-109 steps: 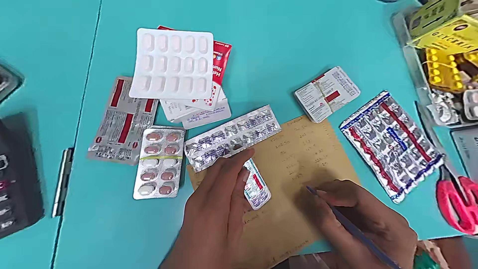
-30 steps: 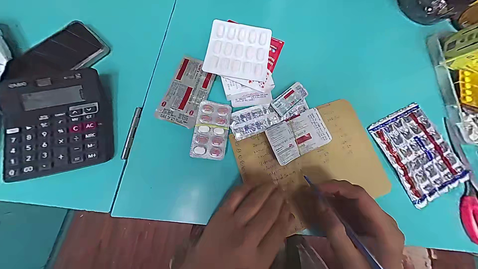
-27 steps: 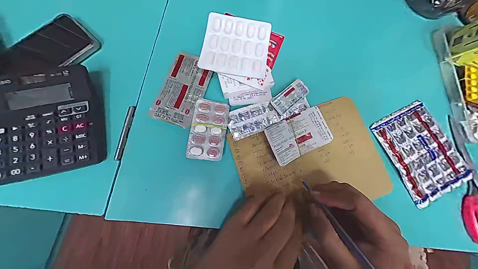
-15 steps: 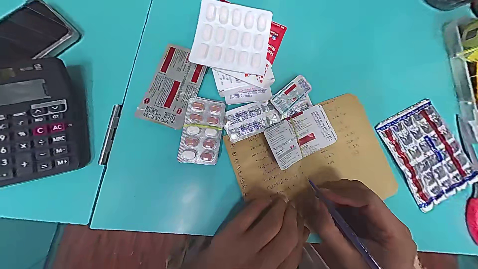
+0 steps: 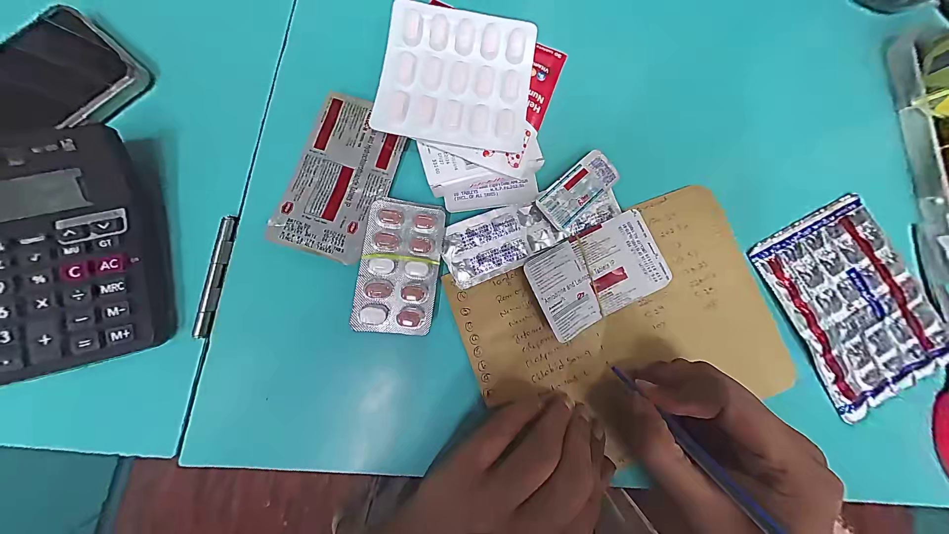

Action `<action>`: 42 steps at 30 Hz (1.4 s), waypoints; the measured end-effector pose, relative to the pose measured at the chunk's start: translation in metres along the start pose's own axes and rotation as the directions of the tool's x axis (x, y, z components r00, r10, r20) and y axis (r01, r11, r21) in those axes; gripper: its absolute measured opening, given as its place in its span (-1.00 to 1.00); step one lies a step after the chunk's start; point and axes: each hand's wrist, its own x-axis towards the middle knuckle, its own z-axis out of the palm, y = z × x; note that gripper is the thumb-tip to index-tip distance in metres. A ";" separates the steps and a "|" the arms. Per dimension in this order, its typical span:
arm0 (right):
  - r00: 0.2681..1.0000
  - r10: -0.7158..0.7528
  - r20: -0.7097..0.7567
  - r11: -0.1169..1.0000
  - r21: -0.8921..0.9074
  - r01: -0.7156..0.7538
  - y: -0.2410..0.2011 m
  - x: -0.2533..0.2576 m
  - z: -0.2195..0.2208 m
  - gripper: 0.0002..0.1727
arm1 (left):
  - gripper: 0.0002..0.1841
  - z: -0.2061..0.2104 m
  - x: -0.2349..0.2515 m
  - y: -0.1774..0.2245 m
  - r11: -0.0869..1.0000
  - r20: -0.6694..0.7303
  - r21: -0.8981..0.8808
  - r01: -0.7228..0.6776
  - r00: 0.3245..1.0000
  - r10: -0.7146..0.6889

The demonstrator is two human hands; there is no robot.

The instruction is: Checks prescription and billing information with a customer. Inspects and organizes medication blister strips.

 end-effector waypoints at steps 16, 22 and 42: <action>0.999 0.023 0.029 0.999 0.024 -0.023 0.000 0.000 -0.003 -0.94 | -0.79 0.000 0.000 0.000 1.000 -0.001 0.007 0.009 1.000 -0.009; 0.997 -0.002 -0.076 0.998 -0.055 -0.002 -0.007 0.022 -0.014 -0.85 | -0.79 0.000 0.001 -0.002 1.000 -0.003 0.002 -0.008 1.000 0.008; 0.998 0.060 0.023 0.964 0.260 -0.064 -0.003 0.091 -0.103 -0.77 | -0.72 -0.008 -0.013 -0.001 0.971 -0.042 -0.238 0.032 0.998 -0.044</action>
